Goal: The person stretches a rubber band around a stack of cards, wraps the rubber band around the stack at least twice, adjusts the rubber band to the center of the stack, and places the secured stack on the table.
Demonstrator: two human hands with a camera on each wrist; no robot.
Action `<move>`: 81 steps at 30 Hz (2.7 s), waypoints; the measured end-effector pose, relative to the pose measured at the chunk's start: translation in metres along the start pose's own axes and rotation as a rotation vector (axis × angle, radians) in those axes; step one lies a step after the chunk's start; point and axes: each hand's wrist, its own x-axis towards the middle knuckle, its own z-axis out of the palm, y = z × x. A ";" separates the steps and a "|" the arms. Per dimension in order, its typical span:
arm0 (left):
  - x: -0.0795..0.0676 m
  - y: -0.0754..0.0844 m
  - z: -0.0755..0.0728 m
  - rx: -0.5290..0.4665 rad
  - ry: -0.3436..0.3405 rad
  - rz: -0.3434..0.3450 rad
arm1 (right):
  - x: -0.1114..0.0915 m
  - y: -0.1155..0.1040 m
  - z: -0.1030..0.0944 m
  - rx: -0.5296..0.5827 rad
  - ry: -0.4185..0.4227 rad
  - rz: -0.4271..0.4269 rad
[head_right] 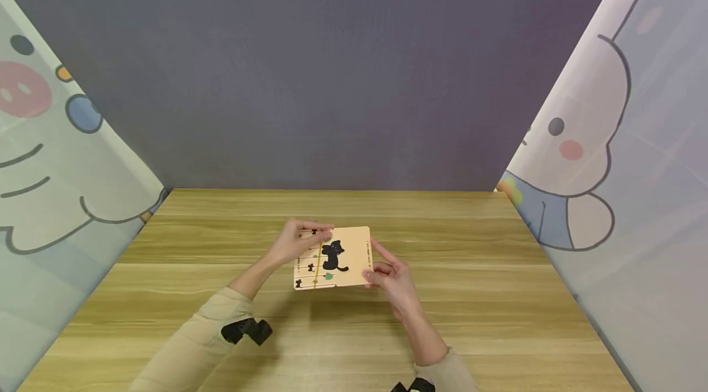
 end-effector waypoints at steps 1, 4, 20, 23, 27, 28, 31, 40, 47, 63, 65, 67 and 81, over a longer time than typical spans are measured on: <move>0.000 0.001 0.000 0.003 0.001 0.005 | 0.000 0.000 0.000 0.003 -0.003 0.000; -0.001 0.002 -0.001 0.017 0.027 0.031 | 0.001 0.001 -0.002 0.015 -0.008 0.000; -0.013 0.026 0.001 0.189 0.338 0.152 | 0.002 0.005 -0.005 0.048 0.038 0.011; -0.020 0.030 0.006 0.142 0.399 0.165 | 0.003 0.005 -0.006 0.070 0.058 0.018; -0.032 0.035 0.015 -0.010 0.437 0.173 | 0.004 0.005 -0.008 0.110 0.082 0.021; -0.035 0.039 0.017 -0.048 0.441 0.173 | 0.005 0.005 -0.009 0.120 0.085 0.020; -0.045 0.051 0.021 -0.154 0.454 0.128 | 0.005 0.005 -0.009 0.128 0.093 0.020; -0.064 0.024 0.040 -0.340 0.511 0.135 | 0.008 0.003 -0.010 0.148 0.118 0.024; -0.065 -0.081 0.067 -0.446 0.510 0.056 | 0.010 0.001 -0.008 0.163 0.117 0.018; -0.067 -0.090 0.099 -0.853 0.565 -0.333 | 0.013 0.002 -0.005 0.177 0.120 0.009; -0.066 -0.089 0.100 -0.898 0.584 -0.349 | 0.013 0.002 -0.004 0.170 0.122 0.004; -0.065 -0.089 0.101 -0.926 0.614 -0.352 | 0.013 0.003 -0.004 0.159 0.122 -0.003; -0.062 -0.084 0.105 -0.894 0.770 -0.268 | 0.015 0.008 0.003 0.127 0.125 -0.006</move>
